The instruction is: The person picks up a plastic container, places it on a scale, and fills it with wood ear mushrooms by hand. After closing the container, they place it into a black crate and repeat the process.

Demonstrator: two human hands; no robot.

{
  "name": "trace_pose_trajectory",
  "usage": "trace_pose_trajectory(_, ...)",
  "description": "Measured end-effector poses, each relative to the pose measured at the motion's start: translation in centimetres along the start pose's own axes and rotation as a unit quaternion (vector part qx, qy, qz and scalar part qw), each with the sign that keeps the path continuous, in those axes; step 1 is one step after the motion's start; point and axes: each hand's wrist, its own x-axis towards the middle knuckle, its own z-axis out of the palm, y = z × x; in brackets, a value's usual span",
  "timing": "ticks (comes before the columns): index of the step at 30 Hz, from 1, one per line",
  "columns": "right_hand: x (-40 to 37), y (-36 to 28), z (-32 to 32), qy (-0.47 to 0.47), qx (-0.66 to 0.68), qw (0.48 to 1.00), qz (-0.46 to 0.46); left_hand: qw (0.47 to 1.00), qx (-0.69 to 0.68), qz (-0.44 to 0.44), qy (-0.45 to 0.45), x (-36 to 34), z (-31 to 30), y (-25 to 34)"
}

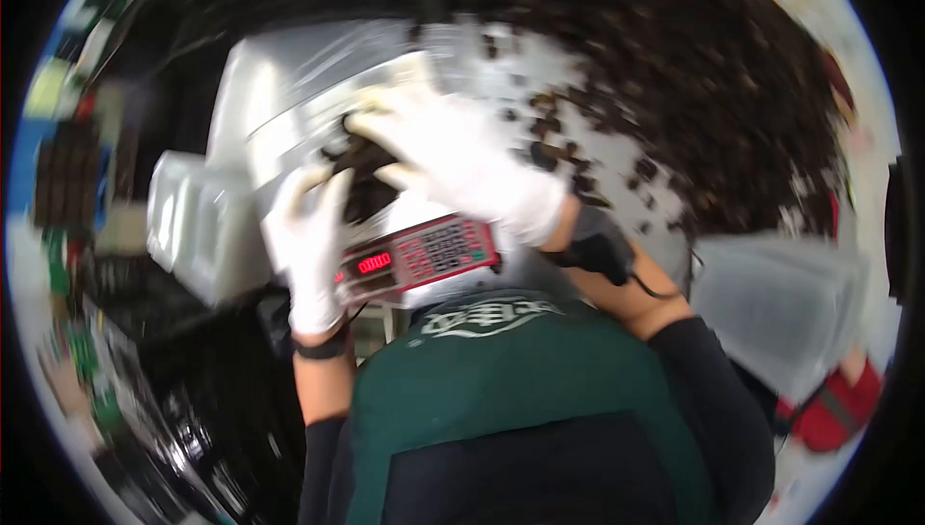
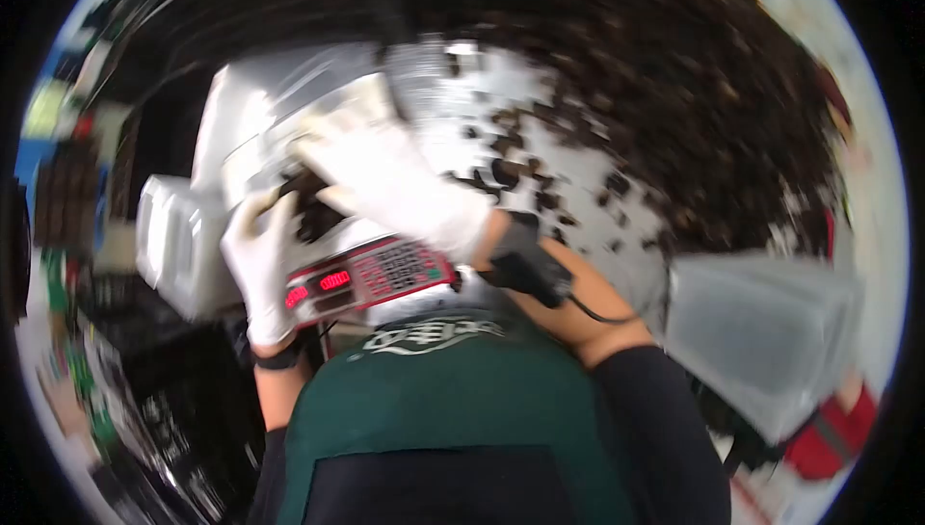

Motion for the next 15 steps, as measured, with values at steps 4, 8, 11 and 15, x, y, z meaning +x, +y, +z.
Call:
trace_pose_trajectory(4,-3.5,0.0,0.0,0.058,0.127,0.989,0.050,0.957,0.229,0.179,-0.010,0.2,1.3,-0.3)
trace_pose_trajectory(8,-3.1,-0.6,0.6,0.096,0.145,0.984,0.046,0.951,0.210,0.201,-0.103,-0.3,2.4,0.0)
trace_pose_trajectory(11,-1.5,-1.0,2.2,0.087,0.153,0.984,0.016,0.960,0.236,0.134,-0.075,-0.9,1.9,-0.6)
trace_pose_trajectory(15,-1.6,-0.2,0.7,0.064,0.117,0.991,0.020,0.978,0.145,0.137,-0.061,-0.9,1.1,-0.2)
